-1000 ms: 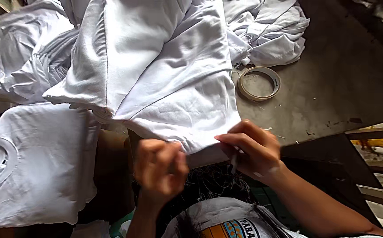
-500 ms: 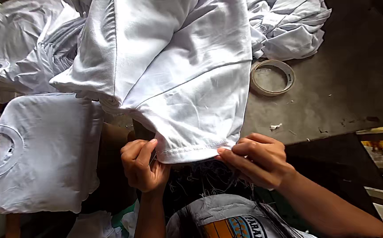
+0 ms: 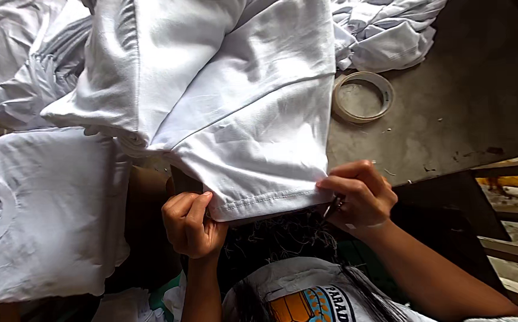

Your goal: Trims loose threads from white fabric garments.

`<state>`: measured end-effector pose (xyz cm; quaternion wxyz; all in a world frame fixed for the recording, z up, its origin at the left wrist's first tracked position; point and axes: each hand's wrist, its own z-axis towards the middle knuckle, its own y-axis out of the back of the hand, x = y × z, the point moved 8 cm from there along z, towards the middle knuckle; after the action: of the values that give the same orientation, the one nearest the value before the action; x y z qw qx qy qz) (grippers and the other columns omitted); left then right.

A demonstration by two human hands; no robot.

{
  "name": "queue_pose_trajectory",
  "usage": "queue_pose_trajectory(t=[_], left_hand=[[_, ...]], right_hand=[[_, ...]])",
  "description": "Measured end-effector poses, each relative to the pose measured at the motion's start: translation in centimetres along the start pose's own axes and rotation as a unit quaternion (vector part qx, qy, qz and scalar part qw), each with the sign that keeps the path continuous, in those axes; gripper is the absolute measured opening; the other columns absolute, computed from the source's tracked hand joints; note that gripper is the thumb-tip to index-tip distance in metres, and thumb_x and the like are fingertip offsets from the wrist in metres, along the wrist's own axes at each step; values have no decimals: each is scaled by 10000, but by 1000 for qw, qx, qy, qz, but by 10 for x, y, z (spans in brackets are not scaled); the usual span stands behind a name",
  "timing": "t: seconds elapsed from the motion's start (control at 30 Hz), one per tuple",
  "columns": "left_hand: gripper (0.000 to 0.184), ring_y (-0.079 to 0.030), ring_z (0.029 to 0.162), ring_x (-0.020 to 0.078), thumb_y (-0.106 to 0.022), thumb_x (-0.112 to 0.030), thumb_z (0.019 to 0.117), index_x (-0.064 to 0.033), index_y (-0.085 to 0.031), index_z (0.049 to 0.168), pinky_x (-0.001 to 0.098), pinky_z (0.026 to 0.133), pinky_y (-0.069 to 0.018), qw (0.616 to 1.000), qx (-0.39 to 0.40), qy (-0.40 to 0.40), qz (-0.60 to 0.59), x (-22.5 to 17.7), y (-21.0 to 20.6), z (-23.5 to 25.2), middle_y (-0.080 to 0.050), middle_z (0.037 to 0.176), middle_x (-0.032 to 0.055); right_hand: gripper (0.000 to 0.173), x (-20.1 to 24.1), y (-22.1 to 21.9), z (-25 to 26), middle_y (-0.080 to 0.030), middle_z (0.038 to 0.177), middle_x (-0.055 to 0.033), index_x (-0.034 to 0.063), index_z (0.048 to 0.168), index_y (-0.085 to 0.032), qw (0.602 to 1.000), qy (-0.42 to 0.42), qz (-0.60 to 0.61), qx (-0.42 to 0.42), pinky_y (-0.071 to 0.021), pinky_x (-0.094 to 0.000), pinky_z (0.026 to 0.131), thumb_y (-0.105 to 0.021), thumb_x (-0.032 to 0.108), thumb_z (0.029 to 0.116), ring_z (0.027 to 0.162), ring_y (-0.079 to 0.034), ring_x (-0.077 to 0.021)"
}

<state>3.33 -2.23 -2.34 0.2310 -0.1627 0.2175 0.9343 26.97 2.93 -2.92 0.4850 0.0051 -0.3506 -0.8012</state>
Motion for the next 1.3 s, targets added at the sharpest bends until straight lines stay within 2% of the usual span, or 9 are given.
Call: queue_pose_trajectory(t=[0.1,0.2,0.27,0.4,0.63,0.77,0.9,1.1,1.3], left_hand=[[316,-487,1172,90,-640,-457,938,-213,-602,1136,267,1064,-355,995,88,-7,-43,-17,-10,-7,-517,1159,-37],[261,-438,1202,25,-571,-500,983,-295,-619,1138,227,1068,-300,980,164,-4,-110,-66,-18,-1,-490,1188,-111],[179,-467,1130,59,-573,-396,1011,-248,-662,1056,233,1028,-317,973,188,4,-137,-93,-33,3,-522,1123,-73],[249,-477,1084,151,-581,-345,1021,-133,-709,1041,290,987,-313,975,186,23,-117,-105,-68,0,-551,1068,41],[132,-475,1166,175,-637,-244,999,-153,-698,925,341,1009,-307,977,190,28,-96,-103,-85,0,-576,1112,48],[188,-500,1193,174,-540,-217,1049,-134,-632,908,332,1048,-309,964,226,8,-137,-109,-80,-1,-623,1088,26],[270,-458,1259,47,-461,-391,1073,-218,-583,904,255,1094,-320,962,237,100,-95,-73,-19,26,-573,1154,-76],[236,-372,1385,400,-561,-249,956,-105,-667,801,538,1126,-245,950,263,120,114,-22,-22,20,-579,1290,197],[160,-417,1277,469,-691,-205,870,-67,-647,804,594,1057,-261,951,218,75,208,-7,-43,7,-548,1194,240]], right_hand=[[114,-19,-13,9,-601,844,-110,36,844,-641,991,-98,65,58,-484,-234,583,-709,97,775,708,-589,-148],[163,-26,-34,14,-606,779,-109,27,785,-637,976,-153,64,137,-444,-342,430,-734,42,656,580,-597,-201],[171,-25,-38,15,-593,769,-85,44,790,-624,974,-161,51,152,-425,-325,418,-735,44,660,563,-581,-181],[66,-21,-36,16,-564,735,-63,56,789,-614,972,-161,28,166,-397,-300,422,-677,74,784,545,-554,-161],[71,-19,-36,15,-547,738,-68,53,789,-609,972,-162,9,172,-372,-310,414,-636,111,820,550,-553,-175],[106,-16,-36,14,-563,740,-92,42,789,-613,973,-148,-12,176,-381,-347,413,-601,122,857,550,-566,-216],[177,-17,-36,14,-573,740,-109,24,792,-599,973,-142,-2,179,-377,-367,401,-694,52,645,526,-562,-238],[175,-16,-40,15,-549,732,-102,30,771,-575,975,-124,-23,180,-340,-345,397,-681,40,633,508,-536,-227],[158,-20,-36,12,-546,735,-93,31,779,-585,974,-136,-7,180,-353,-332,410,-676,49,651,529,-538,-213]])
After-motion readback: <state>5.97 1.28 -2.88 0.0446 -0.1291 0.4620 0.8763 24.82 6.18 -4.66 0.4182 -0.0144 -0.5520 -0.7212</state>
